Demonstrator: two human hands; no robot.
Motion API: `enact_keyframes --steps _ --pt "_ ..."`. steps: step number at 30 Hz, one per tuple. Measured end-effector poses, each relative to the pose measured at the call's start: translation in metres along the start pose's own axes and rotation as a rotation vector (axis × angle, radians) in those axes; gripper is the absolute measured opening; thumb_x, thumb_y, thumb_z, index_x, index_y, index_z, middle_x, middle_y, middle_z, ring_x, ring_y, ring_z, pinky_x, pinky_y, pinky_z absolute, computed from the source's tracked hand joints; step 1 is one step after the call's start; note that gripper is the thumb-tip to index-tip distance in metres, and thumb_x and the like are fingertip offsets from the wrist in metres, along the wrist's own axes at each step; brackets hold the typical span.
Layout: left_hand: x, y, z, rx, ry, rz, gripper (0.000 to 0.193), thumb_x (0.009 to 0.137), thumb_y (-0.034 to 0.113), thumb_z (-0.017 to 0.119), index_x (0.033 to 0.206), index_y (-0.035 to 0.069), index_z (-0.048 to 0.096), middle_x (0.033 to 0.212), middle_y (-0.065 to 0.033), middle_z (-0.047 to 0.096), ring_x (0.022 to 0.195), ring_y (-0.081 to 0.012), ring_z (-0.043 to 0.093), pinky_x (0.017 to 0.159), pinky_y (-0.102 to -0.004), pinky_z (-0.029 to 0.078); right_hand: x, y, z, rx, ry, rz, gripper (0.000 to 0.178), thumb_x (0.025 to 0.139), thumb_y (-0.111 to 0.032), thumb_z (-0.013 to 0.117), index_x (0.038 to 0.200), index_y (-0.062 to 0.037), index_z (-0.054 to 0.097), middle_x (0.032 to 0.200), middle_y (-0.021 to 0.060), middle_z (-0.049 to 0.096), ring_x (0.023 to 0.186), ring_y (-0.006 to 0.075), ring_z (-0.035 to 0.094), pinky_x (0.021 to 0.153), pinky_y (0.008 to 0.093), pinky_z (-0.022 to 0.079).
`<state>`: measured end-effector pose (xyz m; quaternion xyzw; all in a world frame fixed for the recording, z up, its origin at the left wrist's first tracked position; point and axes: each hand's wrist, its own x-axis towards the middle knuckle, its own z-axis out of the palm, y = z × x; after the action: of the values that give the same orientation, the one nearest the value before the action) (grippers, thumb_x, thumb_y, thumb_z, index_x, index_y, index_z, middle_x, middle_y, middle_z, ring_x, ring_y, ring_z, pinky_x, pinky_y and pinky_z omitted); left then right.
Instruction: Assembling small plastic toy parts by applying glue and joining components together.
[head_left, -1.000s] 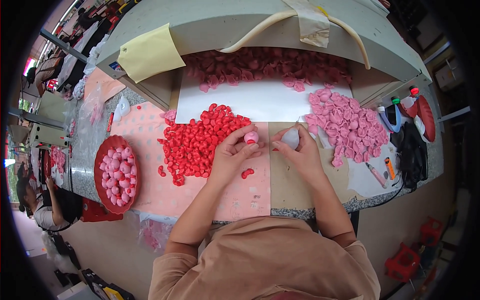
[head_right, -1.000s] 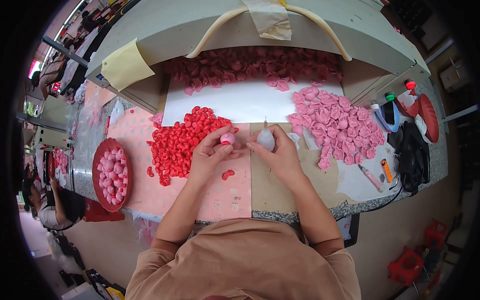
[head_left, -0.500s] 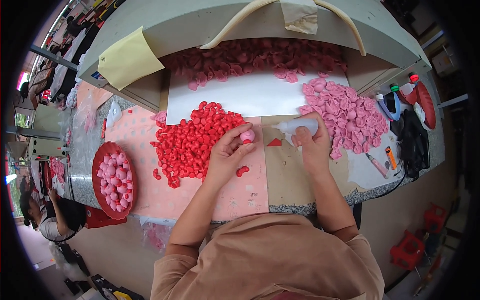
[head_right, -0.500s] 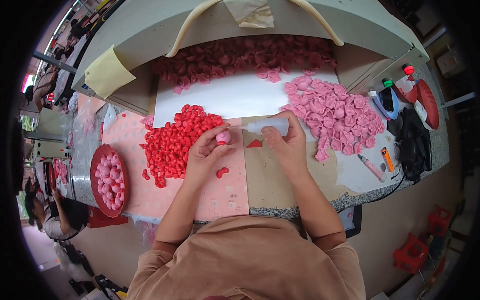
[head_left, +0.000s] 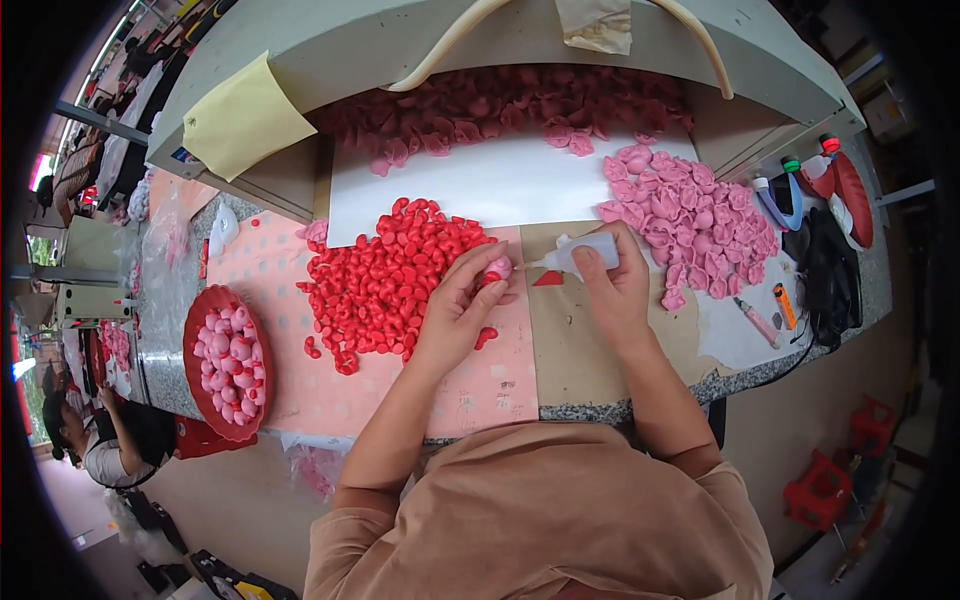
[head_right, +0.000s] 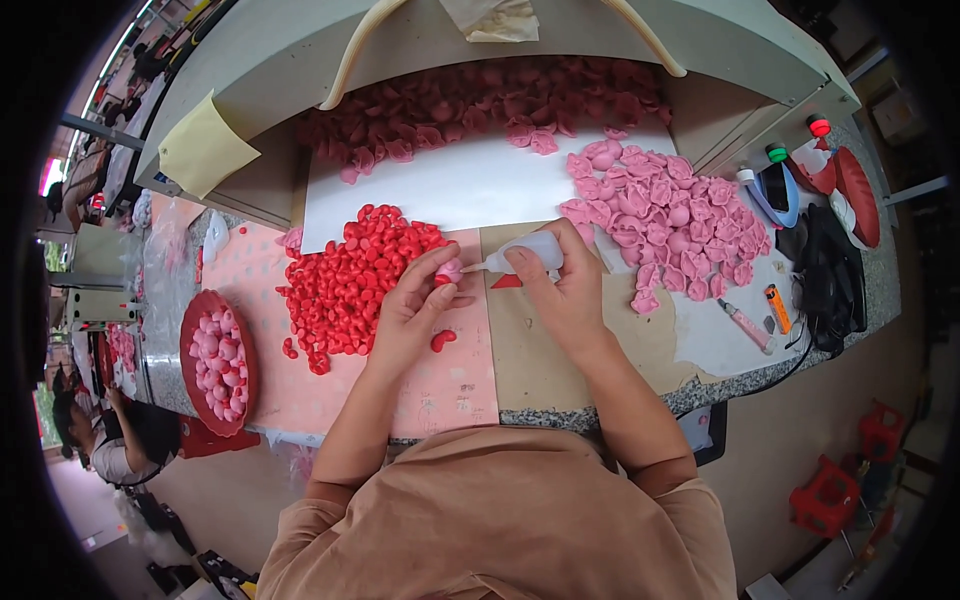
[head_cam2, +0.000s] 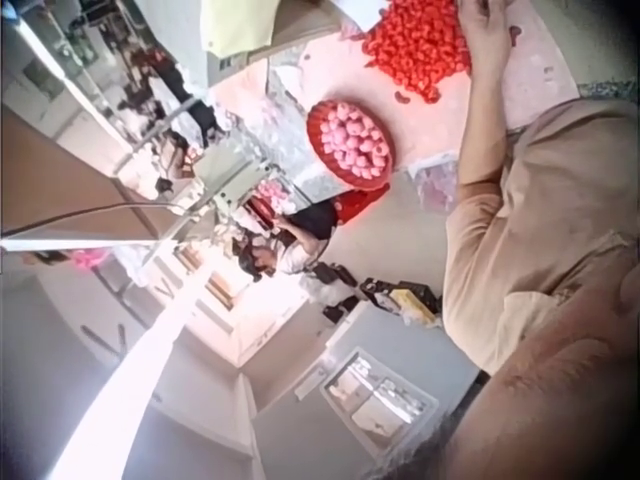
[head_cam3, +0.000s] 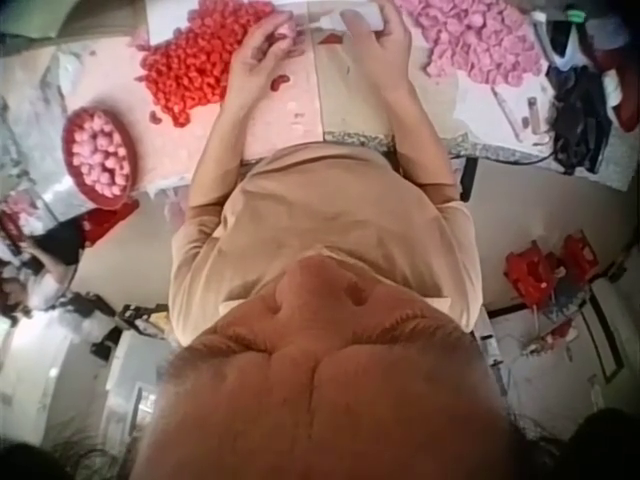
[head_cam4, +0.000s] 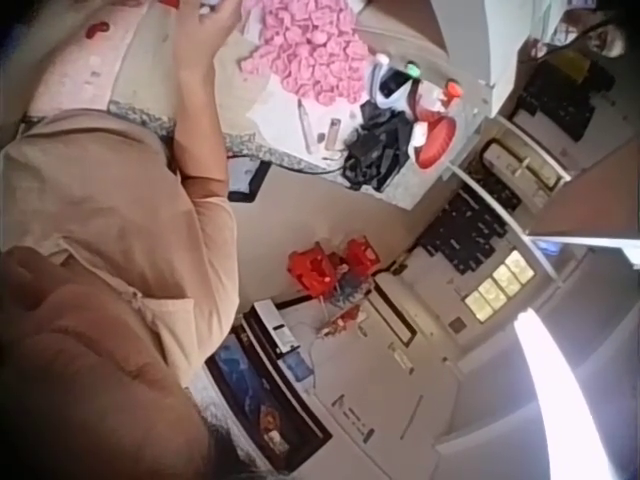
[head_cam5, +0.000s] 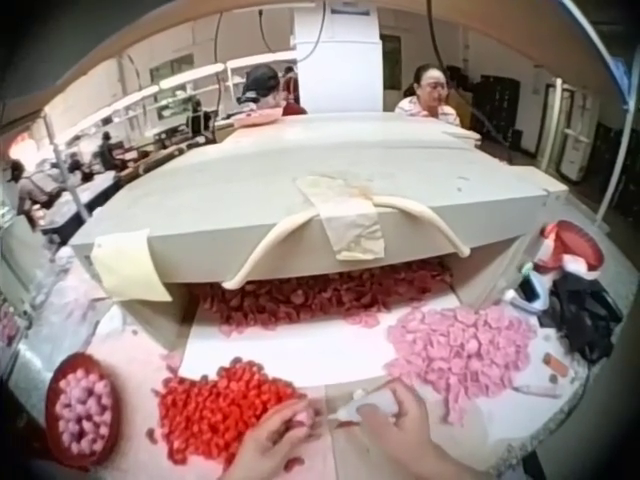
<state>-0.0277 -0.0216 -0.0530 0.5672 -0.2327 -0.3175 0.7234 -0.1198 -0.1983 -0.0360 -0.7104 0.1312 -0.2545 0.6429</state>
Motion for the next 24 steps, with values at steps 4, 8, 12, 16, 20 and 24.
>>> enact_keyframes --steps 4,8,12,16,20,24 --pt "-0.0004 0.0003 -0.0013 0.062 -0.014 0.016 0.039 0.092 0.001 0.050 0.130 0.002 0.044 0.134 -0.0092 0.037 0.116 -0.0191 0.047 0.091 -0.0333 0.050 -0.0009 -0.0009 0.0015 -0.004 -0.010 0.028 0.020 0.090 -0.020 0.061 0.089 -0.0052 0.048 0.081 -0.0022 0.049 0.073 0.0032 0.044 0.066 0.0190 0.038" --pt "-0.0009 0.0010 -0.0011 0.071 -0.023 0.018 0.041 0.091 0.000 0.049 0.132 0.002 0.043 0.135 -0.0086 0.036 0.119 -0.0200 0.046 0.092 -0.0347 0.050 -0.0013 -0.0015 0.0022 -0.027 -0.018 0.017 0.021 0.090 -0.021 0.061 0.089 -0.0054 0.048 0.080 -0.0025 0.049 0.073 0.0031 0.044 0.066 0.0187 0.038" --pt "-0.0006 0.0012 -0.0003 0.079 -0.024 0.016 0.041 0.091 -0.002 0.049 0.131 0.002 0.043 0.135 -0.0086 0.036 0.119 -0.0199 0.046 0.092 -0.0349 0.050 -0.0019 -0.0034 0.0031 -0.012 -0.016 0.032 0.022 0.089 -0.021 0.062 0.089 -0.0055 0.048 0.079 -0.0027 0.049 0.072 0.0031 0.043 0.064 0.0186 0.037" --pt "-0.0006 0.0013 -0.0010 0.095 -0.016 0.030 0.039 0.091 0.000 0.050 0.130 0.002 0.045 0.134 -0.0096 0.036 0.116 -0.0184 0.047 0.091 -0.0329 0.051 -0.0014 -0.0041 0.0036 -0.016 -0.019 0.019 0.022 0.089 -0.021 0.063 0.089 -0.0054 0.048 0.080 -0.0025 0.049 0.072 0.0031 0.043 0.064 0.0186 0.036" --pt "-0.0005 -0.0003 -0.0003 0.096 -0.001 0.040 0.038 0.091 0.002 0.052 0.128 0.003 0.048 0.133 -0.0105 0.038 0.113 -0.0173 0.049 0.089 -0.0302 0.052 -0.0011 -0.0042 0.0038 -0.031 -0.020 0.009 0.021 0.089 -0.021 0.062 0.089 -0.0050 0.048 0.080 -0.0021 0.050 0.072 0.0033 0.043 0.064 0.0189 0.037" --pt "-0.0003 -0.0002 -0.0003 0.086 0.002 0.031 0.038 0.090 0.002 0.053 0.128 0.003 0.048 0.133 -0.0106 0.038 0.113 -0.0172 0.049 0.089 -0.0301 0.052 -0.0007 -0.0031 0.0040 -0.037 -0.017 0.012 0.021 0.089 -0.021 0.062 0.089 -0.0045 0.048 0.080 -0.0015 0.050 0.072 0.0038 0.044 0.066 0.0193 0.038"
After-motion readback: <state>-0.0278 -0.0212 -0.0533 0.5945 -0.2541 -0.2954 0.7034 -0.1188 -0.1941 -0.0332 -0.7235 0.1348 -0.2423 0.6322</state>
